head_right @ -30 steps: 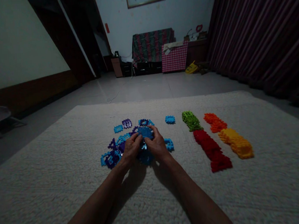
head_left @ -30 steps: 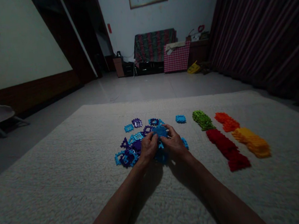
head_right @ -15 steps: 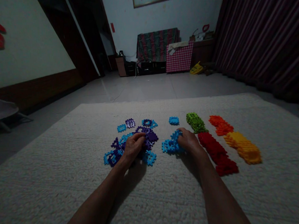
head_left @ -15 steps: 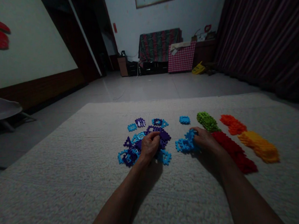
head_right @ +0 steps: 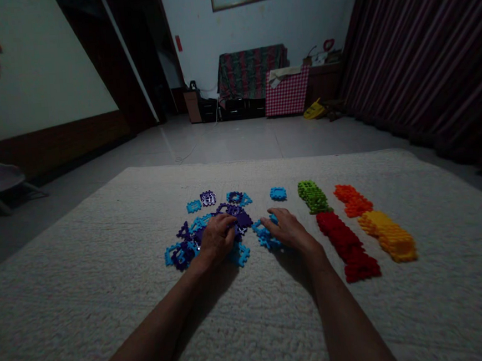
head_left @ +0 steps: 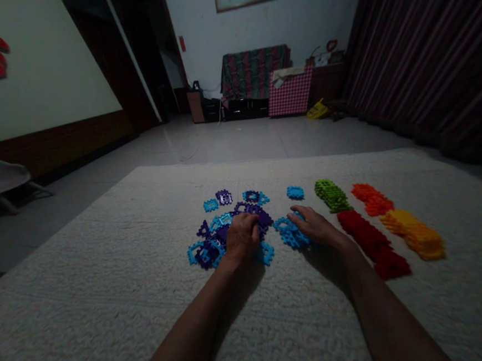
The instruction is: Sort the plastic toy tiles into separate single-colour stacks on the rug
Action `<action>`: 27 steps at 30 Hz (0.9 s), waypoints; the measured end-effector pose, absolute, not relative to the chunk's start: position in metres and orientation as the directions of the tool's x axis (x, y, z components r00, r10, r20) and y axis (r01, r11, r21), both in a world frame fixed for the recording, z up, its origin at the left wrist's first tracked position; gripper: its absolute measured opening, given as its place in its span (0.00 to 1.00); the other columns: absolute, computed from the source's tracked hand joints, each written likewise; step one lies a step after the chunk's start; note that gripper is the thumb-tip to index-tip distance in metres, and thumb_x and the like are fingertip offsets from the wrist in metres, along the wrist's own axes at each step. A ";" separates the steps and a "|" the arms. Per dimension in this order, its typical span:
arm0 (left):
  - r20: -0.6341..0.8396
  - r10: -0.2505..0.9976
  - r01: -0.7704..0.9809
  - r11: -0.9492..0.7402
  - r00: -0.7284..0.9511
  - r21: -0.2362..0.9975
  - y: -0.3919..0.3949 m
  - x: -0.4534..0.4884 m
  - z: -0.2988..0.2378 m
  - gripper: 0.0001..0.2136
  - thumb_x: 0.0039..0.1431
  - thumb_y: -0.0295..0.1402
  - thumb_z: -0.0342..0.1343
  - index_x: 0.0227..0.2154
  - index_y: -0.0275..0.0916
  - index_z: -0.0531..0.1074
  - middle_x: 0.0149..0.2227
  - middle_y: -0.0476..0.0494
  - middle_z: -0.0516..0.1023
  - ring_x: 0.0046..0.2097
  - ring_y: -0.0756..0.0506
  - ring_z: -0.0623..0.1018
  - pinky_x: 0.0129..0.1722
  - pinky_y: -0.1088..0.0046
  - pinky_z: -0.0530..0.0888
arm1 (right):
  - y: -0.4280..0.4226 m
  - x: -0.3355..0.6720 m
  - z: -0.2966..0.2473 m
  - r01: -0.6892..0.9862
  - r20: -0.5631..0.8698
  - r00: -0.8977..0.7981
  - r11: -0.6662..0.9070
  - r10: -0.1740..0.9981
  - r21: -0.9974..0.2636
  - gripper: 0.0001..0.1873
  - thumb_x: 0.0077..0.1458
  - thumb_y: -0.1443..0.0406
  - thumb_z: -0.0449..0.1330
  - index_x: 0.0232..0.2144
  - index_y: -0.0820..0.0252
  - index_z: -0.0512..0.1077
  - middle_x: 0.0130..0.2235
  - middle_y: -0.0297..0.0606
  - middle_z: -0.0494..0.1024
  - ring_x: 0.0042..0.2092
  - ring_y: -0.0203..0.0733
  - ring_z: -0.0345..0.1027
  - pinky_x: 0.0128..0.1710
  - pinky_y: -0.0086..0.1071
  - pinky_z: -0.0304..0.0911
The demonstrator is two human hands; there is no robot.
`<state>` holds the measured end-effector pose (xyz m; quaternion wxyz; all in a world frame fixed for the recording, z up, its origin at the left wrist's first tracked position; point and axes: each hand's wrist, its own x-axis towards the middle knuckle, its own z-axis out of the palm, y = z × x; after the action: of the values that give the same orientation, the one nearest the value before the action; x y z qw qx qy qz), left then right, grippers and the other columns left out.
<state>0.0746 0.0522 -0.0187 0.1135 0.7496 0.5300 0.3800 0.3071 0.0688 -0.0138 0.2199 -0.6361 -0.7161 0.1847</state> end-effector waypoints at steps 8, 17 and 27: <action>0.342 0.866 0.809 -0.477 0.365 0.345 0.046 0.075 -0.029 0.18 0.60 0.36 0.57 0.53 0.43 0.72 0.63 0.37 0.65 0.64 0.33 0.62 0.61 0.48 0.64 | 0.056 0.283 -0.029 0.922 0.114 -0.138 0.170 0.984 -0.349 0.36 0.47 0.48 0.66 0.57 0.51 0.69 0.65 0.49 0.61 0.62 0.64 0.55 0.53 0.57 0.60; 0.244 0.882 0.850 -0.459 0.403 0.257 0.045 0.070 -0.025 0.16 0.62 0.35 0.53 0.51 0.42 0.72 0.58 0.37 0.69 0.60 0.35 0.65 0.58 0.52 0.66 | 0.051 0.271 -0.028 0.935 0.151 -0.106 0.151 0.983 -0.321 0.27 0.50 0.54 0.63 0.52 0.55 0.73 0.59 0.50 0.67 0.57 0.62 0.58 0.51 0.53 0.60; 0.280 0.915 0.885 -0.367 0.289 0.287 0.057 0.059 -0.013 0.11 0.60 0.35 0.54 0.43 0.39 0.77 0.52 0.34 0.74 0.55 0.36 0.72 0.56 0.56 0.68 | 0.059 0.281 -0.031 0.899 0.156 -0.101 0.157 0.983 -0.408 0.27 0.51 0.49 0.64 0.51 0.50 0.73 0.59 0.45 0.69 0.58 0.59 0.61 0.52 0.51 0.60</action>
<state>0.0592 0.0567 -0.0131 0.0383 0.8019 0.5612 0.2014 0.2814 0.0589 -0.0310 0.1978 -0.6405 -0.7346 0.1053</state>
